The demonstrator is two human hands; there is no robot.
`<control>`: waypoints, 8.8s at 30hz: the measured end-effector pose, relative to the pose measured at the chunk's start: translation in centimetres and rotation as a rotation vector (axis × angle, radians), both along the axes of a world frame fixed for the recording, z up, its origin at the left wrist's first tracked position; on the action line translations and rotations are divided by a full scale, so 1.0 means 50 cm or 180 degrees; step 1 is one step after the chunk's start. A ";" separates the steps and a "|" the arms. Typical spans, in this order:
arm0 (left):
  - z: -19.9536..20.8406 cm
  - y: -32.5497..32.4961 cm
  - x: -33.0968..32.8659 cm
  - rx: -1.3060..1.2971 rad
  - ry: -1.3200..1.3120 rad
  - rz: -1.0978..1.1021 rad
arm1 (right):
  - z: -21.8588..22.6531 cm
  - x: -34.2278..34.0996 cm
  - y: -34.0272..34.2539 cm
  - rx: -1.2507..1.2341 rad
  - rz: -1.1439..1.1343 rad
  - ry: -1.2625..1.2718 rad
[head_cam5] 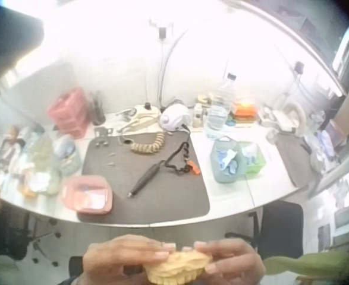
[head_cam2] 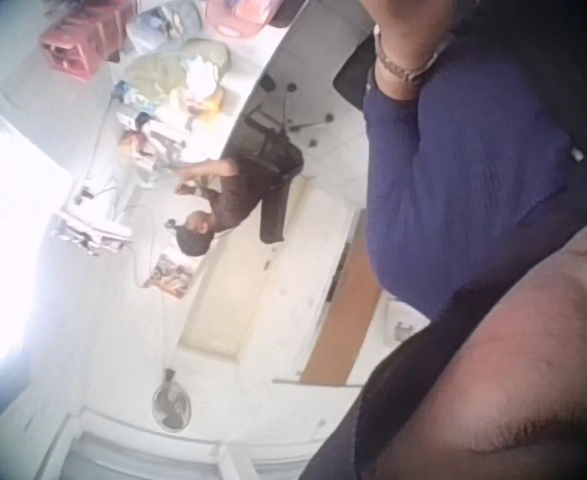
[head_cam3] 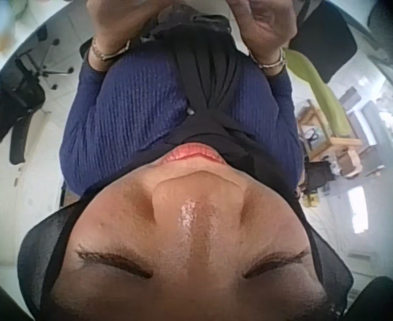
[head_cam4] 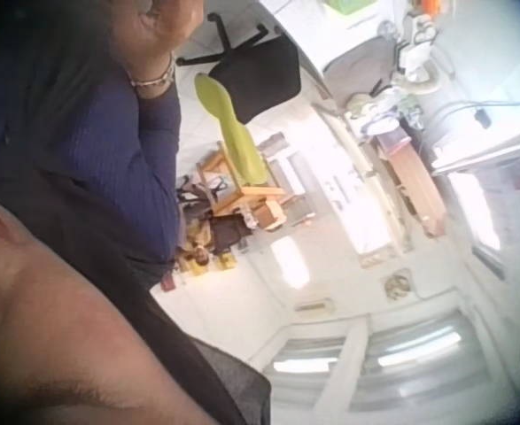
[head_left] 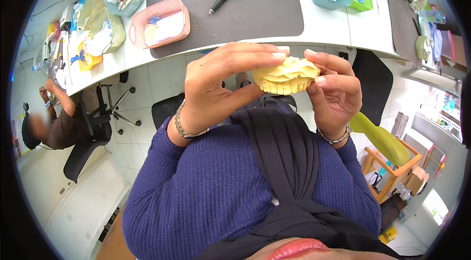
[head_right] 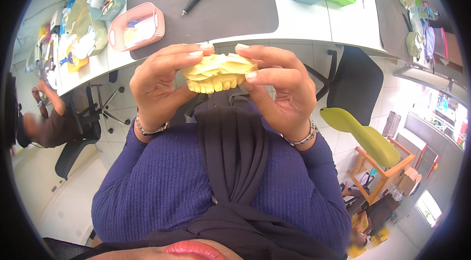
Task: The person takes dental impressions from a basket and uses a marker to write a name on the mandibular models.
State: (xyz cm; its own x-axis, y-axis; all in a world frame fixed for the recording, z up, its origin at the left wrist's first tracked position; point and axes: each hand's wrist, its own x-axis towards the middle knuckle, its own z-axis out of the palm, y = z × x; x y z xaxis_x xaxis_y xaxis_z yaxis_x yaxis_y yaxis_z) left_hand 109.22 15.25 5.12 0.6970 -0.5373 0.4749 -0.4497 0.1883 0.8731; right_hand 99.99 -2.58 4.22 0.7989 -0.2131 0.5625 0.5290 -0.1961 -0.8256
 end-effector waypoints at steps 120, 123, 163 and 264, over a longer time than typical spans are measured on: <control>-0.449 0.628 0.440 0.2857 0.3029 0.6345 | -0.248 0.438 0.446 0.1557 0.1532 0.3701; -0.453 0.631 0.440 0.2903 0.2973 0.6357 | -0.242 0.428 0.462 0.1842 0.1628 0.3861; -0.454 0.630 0.442 0.2811 0.3067 0.6354 | -0.212 0.411 0.402 0.2411 0.2515 0.4252; -0.233 0.907 0.841 0.3665 -0.0055 0.2032 | -0.112 0.647 0.641 -0.0755 0.1968 0.3311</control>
State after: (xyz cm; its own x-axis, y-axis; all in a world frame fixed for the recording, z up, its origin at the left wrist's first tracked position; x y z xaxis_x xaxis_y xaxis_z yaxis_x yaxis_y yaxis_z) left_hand 151.30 60.60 -6.55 0.9757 -0.2184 -0.0192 -0.1946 -0.9030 0.3831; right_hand 132.35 29.47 -1.40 0.8199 0.3803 -0.4280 -0.3016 -0.3487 -0.8874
